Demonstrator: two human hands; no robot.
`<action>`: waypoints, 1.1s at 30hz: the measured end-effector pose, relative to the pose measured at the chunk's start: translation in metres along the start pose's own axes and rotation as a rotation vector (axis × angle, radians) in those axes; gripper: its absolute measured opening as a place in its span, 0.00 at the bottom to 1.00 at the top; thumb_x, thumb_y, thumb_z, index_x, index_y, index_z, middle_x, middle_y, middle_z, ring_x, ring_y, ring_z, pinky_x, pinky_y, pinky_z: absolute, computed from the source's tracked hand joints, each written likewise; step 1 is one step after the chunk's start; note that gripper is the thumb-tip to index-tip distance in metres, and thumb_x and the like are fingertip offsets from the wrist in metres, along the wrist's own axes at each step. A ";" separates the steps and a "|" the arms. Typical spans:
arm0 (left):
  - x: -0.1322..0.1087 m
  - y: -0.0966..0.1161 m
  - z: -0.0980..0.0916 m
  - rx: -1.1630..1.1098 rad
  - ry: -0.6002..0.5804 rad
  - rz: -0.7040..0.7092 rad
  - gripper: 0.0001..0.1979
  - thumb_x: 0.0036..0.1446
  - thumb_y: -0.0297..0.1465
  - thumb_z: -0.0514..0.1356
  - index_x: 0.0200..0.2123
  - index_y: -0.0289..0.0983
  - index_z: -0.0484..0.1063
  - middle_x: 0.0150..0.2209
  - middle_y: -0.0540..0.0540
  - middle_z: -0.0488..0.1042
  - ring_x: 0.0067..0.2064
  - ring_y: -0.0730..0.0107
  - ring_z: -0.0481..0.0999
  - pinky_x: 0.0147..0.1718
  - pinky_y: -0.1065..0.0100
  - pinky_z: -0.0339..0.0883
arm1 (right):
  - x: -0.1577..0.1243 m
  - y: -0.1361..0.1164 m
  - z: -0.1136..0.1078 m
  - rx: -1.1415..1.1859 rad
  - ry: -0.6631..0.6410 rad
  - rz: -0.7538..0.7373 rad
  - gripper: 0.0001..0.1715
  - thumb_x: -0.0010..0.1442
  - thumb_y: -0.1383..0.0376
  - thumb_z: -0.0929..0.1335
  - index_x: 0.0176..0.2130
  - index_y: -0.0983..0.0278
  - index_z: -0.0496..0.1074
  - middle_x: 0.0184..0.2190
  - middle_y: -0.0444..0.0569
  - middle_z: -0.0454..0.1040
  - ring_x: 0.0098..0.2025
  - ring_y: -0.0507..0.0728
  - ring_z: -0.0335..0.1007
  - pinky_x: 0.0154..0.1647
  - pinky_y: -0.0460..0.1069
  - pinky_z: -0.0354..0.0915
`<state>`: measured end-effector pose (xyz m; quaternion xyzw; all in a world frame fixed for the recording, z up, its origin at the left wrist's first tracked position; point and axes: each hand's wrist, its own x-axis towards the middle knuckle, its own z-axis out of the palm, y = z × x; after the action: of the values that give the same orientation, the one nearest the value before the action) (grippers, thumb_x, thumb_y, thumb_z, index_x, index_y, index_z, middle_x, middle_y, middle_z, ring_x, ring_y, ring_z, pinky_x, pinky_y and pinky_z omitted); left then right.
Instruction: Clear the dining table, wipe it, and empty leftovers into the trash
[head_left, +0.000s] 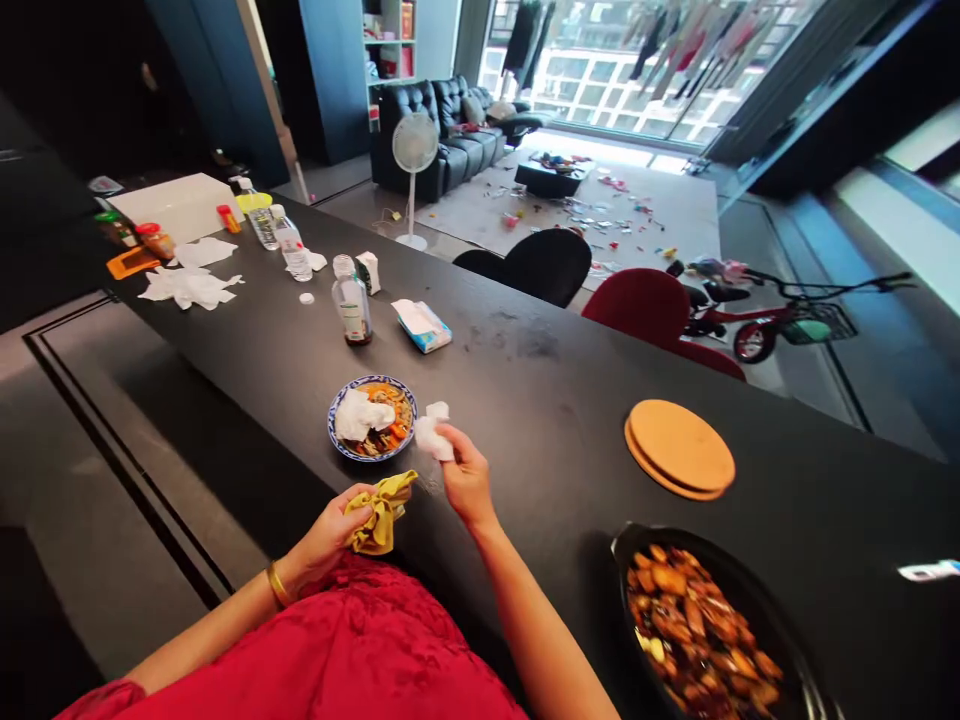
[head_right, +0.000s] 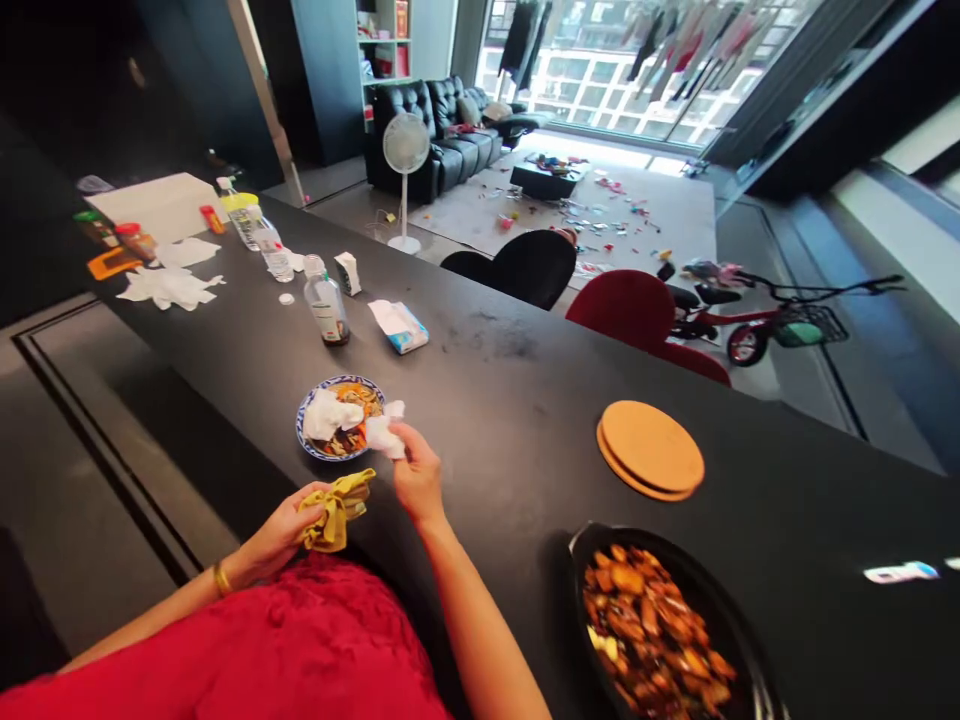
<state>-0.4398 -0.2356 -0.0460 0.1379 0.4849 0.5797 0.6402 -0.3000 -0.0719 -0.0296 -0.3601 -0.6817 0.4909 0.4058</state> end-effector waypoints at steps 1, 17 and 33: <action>-0.004 0.003 -0.010 -0.022 0.034 0.012 0.21 0.46 0.38 0.68 0.43 0.36 0.69 0.40 0.42 0.76 0.38 0.62 0.76 0.35 0.68 0.67 | 0.018 0.004 0.018 -0.051 -0.056 -0.047 0.17 0.55 0.66 0.62 0.44 0.63 0.73 0.45 0.50 0.74 0.47 0.56 0.68 0.52 0.53 0.63; 0.007 0.029 -0.066 -0.145 0.002 -0.039 0.18 0.49 0.36 0.66 0.42 0.36 0.68 0.39 0.43 0.76 0.35 0.66 0.76 0.34 0.69 0.67 | 0.100 0.033 0.077 -0.704 -0.450 0.011 0.24 0.63 0.58 0.59 0.57 0.58 0.63 0.60 0.52 0.60 0.64 0.66 0.45 0.60 0.71 0.42; 0.114 0.017 0.071 0.819 -0.155 0.575 0.14 0.59 0.36 0.53 0.44 0.38 0.71 0.50 0.40 0.68 0.54 0.58 0.65 0.55 0.58 0.55 | -0.263 0.038 -0.182 -1.057 0.824 0.210 0.25 0.59 0.51 0.59 0.35 0.65 0.76 0.34 0.59 0.77 0.38 0.65 0.73 0.43 0.60 0.67</action>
<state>-0.4109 -0.1032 -0.0509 0.5483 0.5658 0.4829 0.3822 -0.0228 -0.2274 -0.0843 -0.7320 -0.5813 -0.0486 0.3520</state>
